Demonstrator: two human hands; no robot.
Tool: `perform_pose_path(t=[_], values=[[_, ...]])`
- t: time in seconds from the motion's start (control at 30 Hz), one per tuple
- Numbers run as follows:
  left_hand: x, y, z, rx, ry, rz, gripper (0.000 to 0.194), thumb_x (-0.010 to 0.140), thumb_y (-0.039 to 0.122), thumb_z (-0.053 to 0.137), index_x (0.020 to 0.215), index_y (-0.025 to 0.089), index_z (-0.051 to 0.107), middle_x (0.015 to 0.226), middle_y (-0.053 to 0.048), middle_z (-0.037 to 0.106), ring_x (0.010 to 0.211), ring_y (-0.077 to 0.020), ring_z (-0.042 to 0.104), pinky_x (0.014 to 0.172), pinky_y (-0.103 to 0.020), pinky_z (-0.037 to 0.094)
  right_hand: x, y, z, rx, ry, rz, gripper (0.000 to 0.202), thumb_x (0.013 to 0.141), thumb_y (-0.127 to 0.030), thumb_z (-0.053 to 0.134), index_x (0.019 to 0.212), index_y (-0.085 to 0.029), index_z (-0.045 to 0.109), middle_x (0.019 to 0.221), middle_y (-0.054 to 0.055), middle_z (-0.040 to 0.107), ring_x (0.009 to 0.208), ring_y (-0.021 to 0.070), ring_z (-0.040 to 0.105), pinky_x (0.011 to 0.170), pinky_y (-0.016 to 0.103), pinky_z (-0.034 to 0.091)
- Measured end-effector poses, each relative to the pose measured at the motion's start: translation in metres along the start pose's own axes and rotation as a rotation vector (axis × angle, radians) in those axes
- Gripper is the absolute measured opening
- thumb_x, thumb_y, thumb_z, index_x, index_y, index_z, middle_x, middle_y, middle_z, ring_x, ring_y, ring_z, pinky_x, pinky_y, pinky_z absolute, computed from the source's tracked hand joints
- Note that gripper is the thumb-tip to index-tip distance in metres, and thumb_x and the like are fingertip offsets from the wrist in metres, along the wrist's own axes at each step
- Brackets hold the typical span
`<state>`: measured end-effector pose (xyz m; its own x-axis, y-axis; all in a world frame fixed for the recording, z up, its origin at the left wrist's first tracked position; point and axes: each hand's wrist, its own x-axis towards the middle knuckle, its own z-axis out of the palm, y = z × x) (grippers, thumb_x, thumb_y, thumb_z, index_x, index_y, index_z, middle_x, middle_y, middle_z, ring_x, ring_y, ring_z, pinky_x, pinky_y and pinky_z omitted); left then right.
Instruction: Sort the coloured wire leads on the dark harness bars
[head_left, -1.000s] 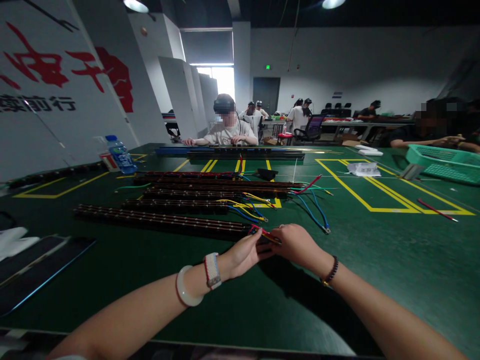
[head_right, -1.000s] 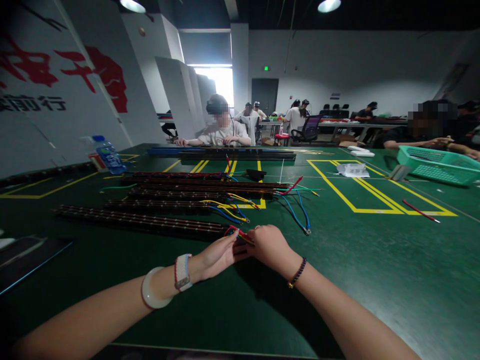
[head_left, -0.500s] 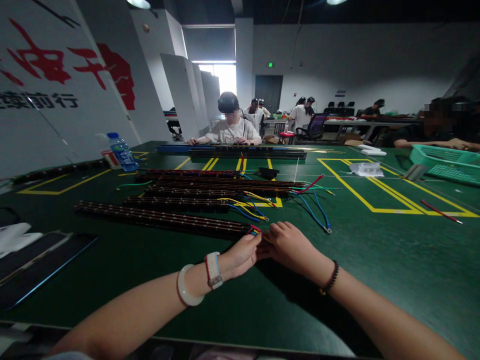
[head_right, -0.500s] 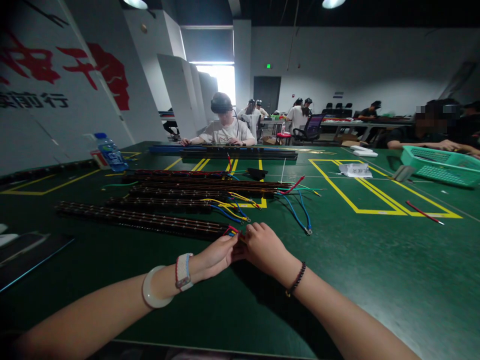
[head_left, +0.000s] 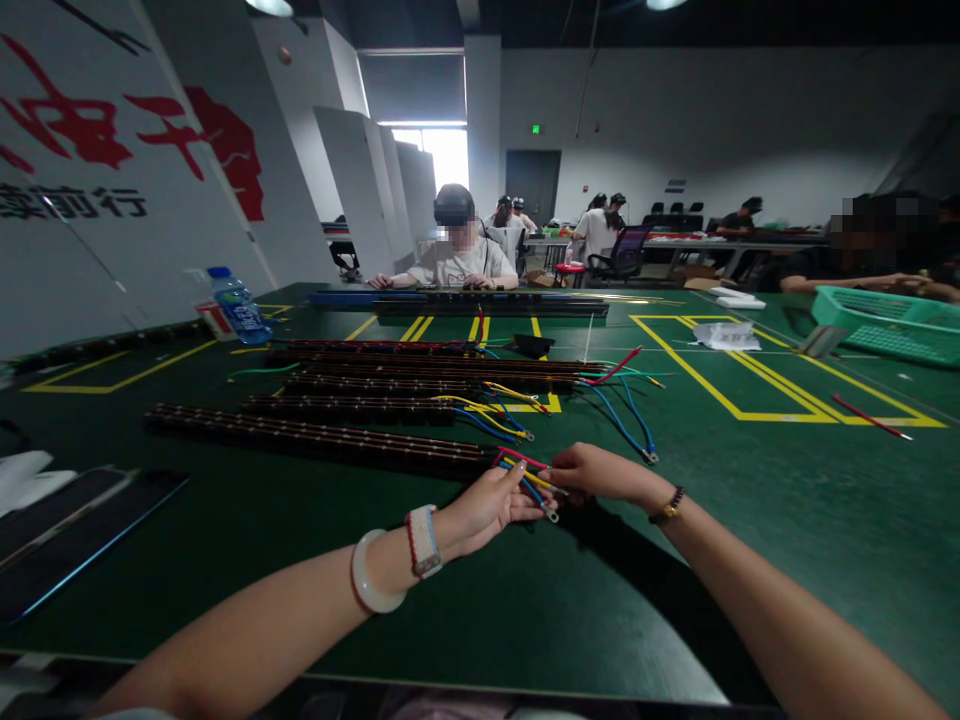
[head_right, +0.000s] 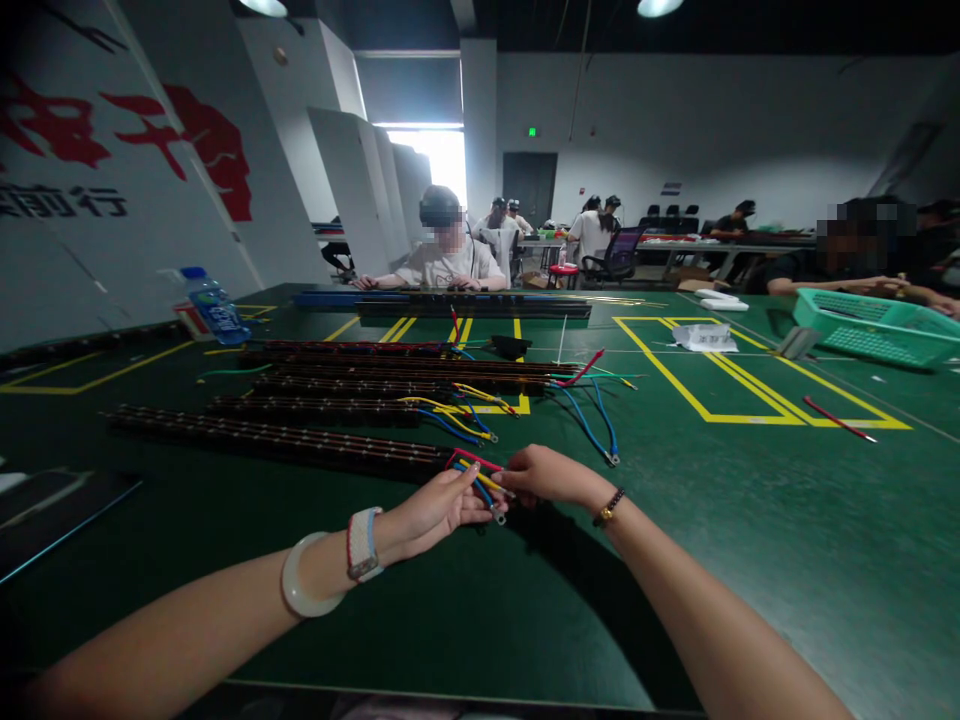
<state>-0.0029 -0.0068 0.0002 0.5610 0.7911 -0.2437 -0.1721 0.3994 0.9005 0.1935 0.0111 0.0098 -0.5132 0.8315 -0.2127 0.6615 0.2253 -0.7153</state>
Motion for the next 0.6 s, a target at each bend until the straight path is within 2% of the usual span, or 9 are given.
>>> perform_pose_path(t=[0.1, 0.27, 0.4, 0.5, 0.6], values=[[0.000, 0.000, -0.001, 0.008, -0.023, 0.017, 0.030, 0.094, 0.031, 0.039, 0.096, 0.005, 0.051, 0.093, -0.018, 0.064, 0.088, -0.0211, 0.065, 0.080, -0.030, 0.049, 0.007, 0.008, 0.000, 0.125, 0.097, 0.015, 0.046, 0.088, -0.051, 0.044, 0.085, -0.006, 0.054, 0.069, 0.004, 0.056, 0.052, 0.0038, 0.048, 0.046, 0.013, 0.035], [0.002, 0.001, -0.003, -0.023, -0.062, -0.005, 0.034, 0.095, 0.031, 0.036, 0.094, 0.002, 0.054, 0.093, -0.021, 0.064, 0.085, -0.0219, 0.066, 0.080, -0.031, 0.049, 0.020, 0.019, 0.007, 0.541, 0.173, -0.041, 0.057, 0.076, -0.063, 0.056, 0.088, -0.008, 0.047, 0.067, 0.001, 0.050, 0.052, 0.0057, 0.051, 0.046, 0.015, 0.041], [0.003, 0.002, -0.005, -0.055, -0.084, -0.029, 0.033, 0.094, 0.030, 0.037, 0.096, 0.002, 0.055, 0.091, -0.021, 0.064, 0.081, -0.0221, 0.066, 0.079, -0.035, 0.048, 0.032, 0.019, 0.014, 0.813, 0.249, -0.085, 0.055, 0.073, -0.058, 0.062, 0.089, -0.009, 0.043, 0.070, 0.000, 0.050, 0.051, 0.0037, 0.049, 0.045, 0.015, 0.042], [0.003, 0.001, -0.005, -0.049, -0.097, -0.021, 0.032, 0.094, 0.030, 0.038, 0.094, 0.003, 0.055, 0.090, -0.021, 0.065, 0.080, -0.0221, 0.066, 0.079, -0.036, 0.048, 0.041, 0.015, 0.013, 0.840, 0.265, -0.012, 0.047, 0.078, -0.050, 0.062, 0.090, -0.008, 0.043, 0.066, -0.001, 0.049, 0.050, 0.0039, 0.049, 0.047, 0.016, 0.045], [0.004, 0.001, -0.005, -0.048, -0.073, -0.018, 0.031, 0.094, 0.030, 0.037, 0.090, 0.004, 0.055, 0.087, -0.020, 0.065, 0.078, -0.0216, 0.066, 0.078, -0.035, 0.047, 0.044, 0.014, 0.008, 0.758, 0.225, 0.052, 0.042, 0.083, -0.046, 0.058, 0.091, -0.007, 0.044, 0.063, 0.000, 0.049, 0.051, 0.0051, 0.051, 0.052, 0.017, 0.048]])
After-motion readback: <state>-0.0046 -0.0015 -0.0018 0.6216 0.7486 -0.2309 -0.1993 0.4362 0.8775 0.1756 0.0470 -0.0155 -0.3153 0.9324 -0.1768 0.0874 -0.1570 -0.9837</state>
